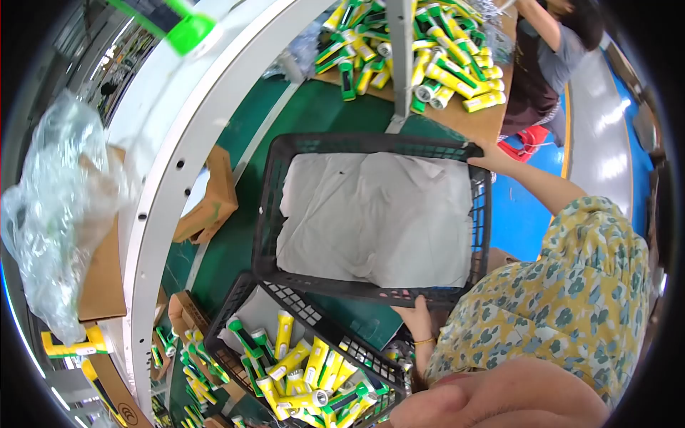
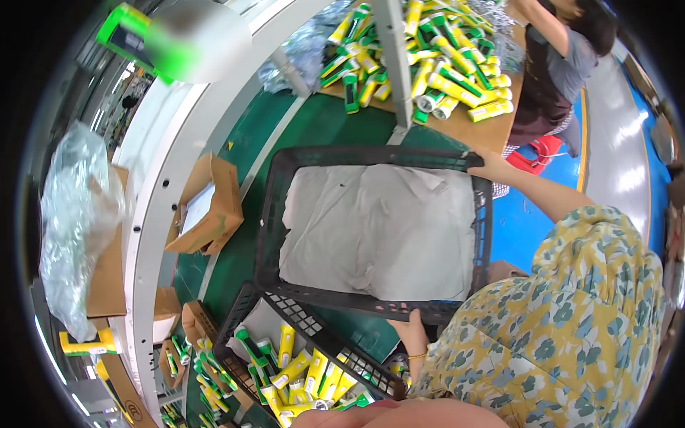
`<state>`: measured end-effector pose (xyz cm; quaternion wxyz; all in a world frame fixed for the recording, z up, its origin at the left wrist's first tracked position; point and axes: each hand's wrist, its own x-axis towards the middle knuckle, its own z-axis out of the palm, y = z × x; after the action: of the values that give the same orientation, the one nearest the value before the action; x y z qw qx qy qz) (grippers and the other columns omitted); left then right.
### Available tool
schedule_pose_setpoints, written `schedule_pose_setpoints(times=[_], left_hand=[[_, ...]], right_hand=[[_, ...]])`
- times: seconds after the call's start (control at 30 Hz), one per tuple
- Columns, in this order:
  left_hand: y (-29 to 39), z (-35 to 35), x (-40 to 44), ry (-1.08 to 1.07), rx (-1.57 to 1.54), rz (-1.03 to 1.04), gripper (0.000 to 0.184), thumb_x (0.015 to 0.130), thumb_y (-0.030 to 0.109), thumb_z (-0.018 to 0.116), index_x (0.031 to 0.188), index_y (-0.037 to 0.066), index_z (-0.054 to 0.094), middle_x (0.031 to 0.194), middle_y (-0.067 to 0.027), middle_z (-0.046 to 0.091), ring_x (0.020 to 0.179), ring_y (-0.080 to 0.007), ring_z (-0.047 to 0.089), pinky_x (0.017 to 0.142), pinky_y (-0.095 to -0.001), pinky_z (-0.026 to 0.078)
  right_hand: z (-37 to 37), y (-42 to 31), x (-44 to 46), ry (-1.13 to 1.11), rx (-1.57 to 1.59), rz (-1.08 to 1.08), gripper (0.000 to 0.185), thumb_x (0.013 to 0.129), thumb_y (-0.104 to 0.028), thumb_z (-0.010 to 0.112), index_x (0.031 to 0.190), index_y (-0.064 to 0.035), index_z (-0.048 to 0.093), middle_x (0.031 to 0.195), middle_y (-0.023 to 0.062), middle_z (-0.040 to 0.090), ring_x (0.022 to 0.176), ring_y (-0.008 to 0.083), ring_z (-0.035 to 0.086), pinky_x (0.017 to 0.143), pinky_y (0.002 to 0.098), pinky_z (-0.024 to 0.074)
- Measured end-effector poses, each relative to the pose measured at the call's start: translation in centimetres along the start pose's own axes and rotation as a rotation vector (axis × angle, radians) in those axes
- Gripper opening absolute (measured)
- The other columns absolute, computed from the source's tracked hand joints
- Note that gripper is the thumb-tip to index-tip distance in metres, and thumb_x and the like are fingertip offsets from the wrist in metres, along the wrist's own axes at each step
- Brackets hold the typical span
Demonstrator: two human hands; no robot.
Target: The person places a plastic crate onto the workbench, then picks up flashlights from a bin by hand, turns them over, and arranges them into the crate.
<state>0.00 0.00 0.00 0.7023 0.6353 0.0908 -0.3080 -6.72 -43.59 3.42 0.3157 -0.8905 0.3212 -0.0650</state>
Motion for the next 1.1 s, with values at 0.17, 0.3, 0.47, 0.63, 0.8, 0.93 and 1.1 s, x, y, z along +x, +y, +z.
schedule_pose_setpoints(times=[0.17,0.3,0.47,0.63,0.8,0.93,1.1], left_hand=[[1.8,1.7,-2.5,0.024,-0.111,-0.114,0.093,0.075,-0.013,0.048,0.149,0.023,0.005,0.143,-0.011,0.023,0.125,-0.0249,0.038,0.095,-0.0336,0.04],[0.5,2.5,-1.0,-0.068,-0.136,-0.099,0.091,0.074,-0.013,0.044,0.148,0.029,0.011,0.14,-0.0073,0.027,0.118,-0.0215,0.042,0.076,-0.0398,0.05],[1.9,4.4,1.5,-0.135,-0.048,-0.054,0.088,0.075,-0.012,0.043,0.147,0.03,0.014,0.139,-0.0033,0.028,0.11,-0.0179,0.044,0.072,-0.0396,0.05],[4.5,5.2,7.9,-0.193,0.081,-0.062,0.081,0.08,-0.006,0.043,0.147,0.028,0.013,0.118,-0.0063,0.044,0.092,-0.0175,0.051,0.063,-0.0367,0.051],[3.0,4.8,9.6,-0.201,0.199,0.018,0.075,0.087,0.005,0.051,0.148,0.019,0.01,0.12,-0.0107,0.046,0.081,-0.0196,0.055,0.061,-0.0349,0.051],[2.7,4.0,1.8,-0.048,0.313,0.149,0.066,0.09,0.009,0.056,0.145,0.005,0.018,0.144,-0.0191,0.032,0.128,-0.028,0.04,0.102,-0.0369,0.036],[0.7,-4.2,-7.3,0.113,0.386,0.422,0.046,0.09,0.009,0.057,0.132,-0.002,0.043,0.134,-0.0143,0.046,0.12,-0.0241,0.049,0.097,-0.0324,0.041]], right_hand=[[-1.5,1.0,-1.5,0.027,0.002,0.108,0.032,0.076,-0.017,0.064,0.104,-0.0028,0.061,0.095,0.0196,0.064,0.09,0.0348,0.061,0.08,0.0404,0.0474],[-4.9,0.2,-4.7,0.028,0.107,0.342,0.026,0.078,-0.011,0.061,0.101,-0.0006,0.06,0.094,0.0203,0.063,0.089,0.0343,0.061,0.079,0.0396,0.0476],[-3.3,5.6,-8.2,0.238,0.155,0.266,0.025,0.079,-0.012,0.054,0.102,-0.0022,0.061,0.084,0.0181,0.065,0.078,0.0296,0.063,0.071,0.0401,0.0484],[-0.5,6.6,-8.4,0.271,0.292,0.466,0.027,0.08,-0.013,0.054,0.104,-0.0034,0.061,0.086,0.0192,0.065,0.08,0.0313,0.063,0.073,0.0406,0.0484],[0.8,8.6,-7.0,0.238,0.27,0.464,0.034,0.079,-0.016,0.053,0.111,-0.0064,0.059,0.094,0.0232,0.064,0.091,0.0383,0.062,0.081,0.045,0.0461],[0.8,9.2,-7.1,0.44,0.175,0.396,0.039,0.077,-0.013,0.057,0.114,-0.0054,0.055,0.101,0.0228,0.062,0.098,0.0375,0.059,0.085,0.0436,0.0453],[0.9,0.7,-7.9,0.663,-0.181,-0.225,0.051,0.075,-0.004,0.062,0.125,-0.0056,0.049,0.131,0.0181,0.047,0.119,0.0377,0.046,0.098,0.0437,0.0379]])
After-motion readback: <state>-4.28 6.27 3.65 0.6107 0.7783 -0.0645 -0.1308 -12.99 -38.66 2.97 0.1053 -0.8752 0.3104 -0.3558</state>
